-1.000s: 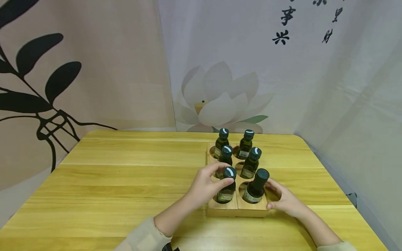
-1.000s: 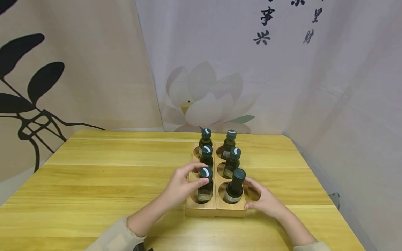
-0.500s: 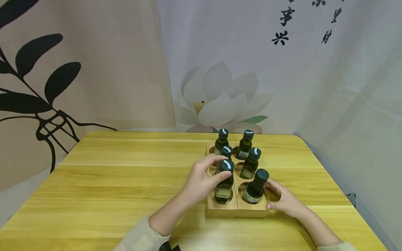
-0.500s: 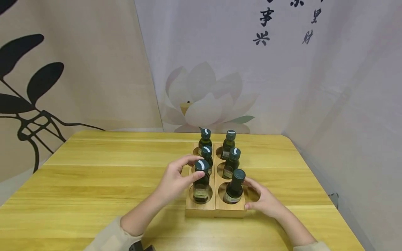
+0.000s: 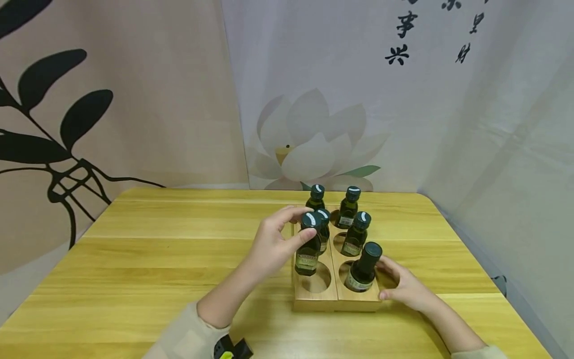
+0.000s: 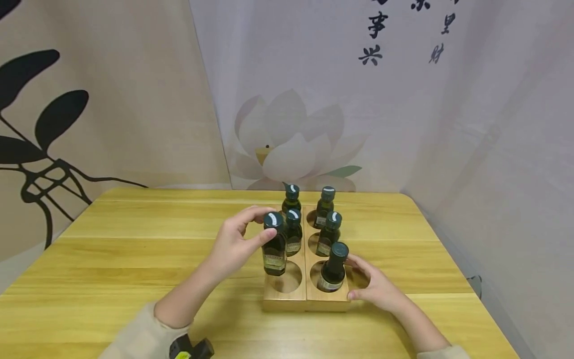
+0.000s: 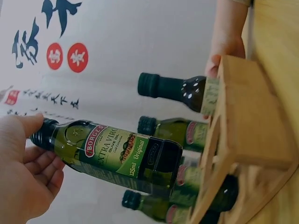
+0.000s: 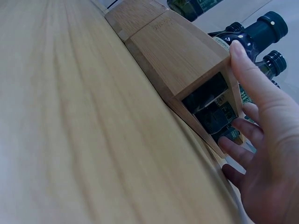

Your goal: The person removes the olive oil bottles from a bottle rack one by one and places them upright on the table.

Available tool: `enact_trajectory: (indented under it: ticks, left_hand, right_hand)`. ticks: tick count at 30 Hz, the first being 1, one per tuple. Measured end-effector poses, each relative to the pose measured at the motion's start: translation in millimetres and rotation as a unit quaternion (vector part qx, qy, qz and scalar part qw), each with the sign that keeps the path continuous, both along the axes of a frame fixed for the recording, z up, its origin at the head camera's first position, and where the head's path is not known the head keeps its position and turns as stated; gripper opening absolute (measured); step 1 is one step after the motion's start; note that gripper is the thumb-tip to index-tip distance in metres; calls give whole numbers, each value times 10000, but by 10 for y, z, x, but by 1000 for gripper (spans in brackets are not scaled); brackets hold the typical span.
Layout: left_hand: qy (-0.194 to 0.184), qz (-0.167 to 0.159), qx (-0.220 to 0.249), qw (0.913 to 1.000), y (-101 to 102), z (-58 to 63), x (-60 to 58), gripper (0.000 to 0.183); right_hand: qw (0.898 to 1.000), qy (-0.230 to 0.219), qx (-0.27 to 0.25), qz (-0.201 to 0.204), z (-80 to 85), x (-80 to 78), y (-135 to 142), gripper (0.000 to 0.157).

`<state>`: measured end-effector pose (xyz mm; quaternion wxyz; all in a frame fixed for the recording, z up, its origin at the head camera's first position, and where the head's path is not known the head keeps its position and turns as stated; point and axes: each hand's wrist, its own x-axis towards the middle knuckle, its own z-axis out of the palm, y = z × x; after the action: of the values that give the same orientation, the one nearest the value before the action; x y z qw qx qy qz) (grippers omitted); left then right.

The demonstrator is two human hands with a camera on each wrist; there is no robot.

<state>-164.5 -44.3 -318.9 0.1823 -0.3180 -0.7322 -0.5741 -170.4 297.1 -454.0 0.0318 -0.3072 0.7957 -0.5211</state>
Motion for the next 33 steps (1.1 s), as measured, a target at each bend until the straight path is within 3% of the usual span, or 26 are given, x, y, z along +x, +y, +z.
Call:
enact_trajectory:
  ticks: [14, 33]
  left_hand:
    - [95, 394, -186, 9990, -256, 286, -200, 27]
    - [-108, 872, -172, 9960, -383, 397, -615, 30]
  right_hand:
    - [10000, 20, 44, -69, -9, -9, 15, 88]
    - [10000, -41, 56, -68, 8, -6, 10, 89]
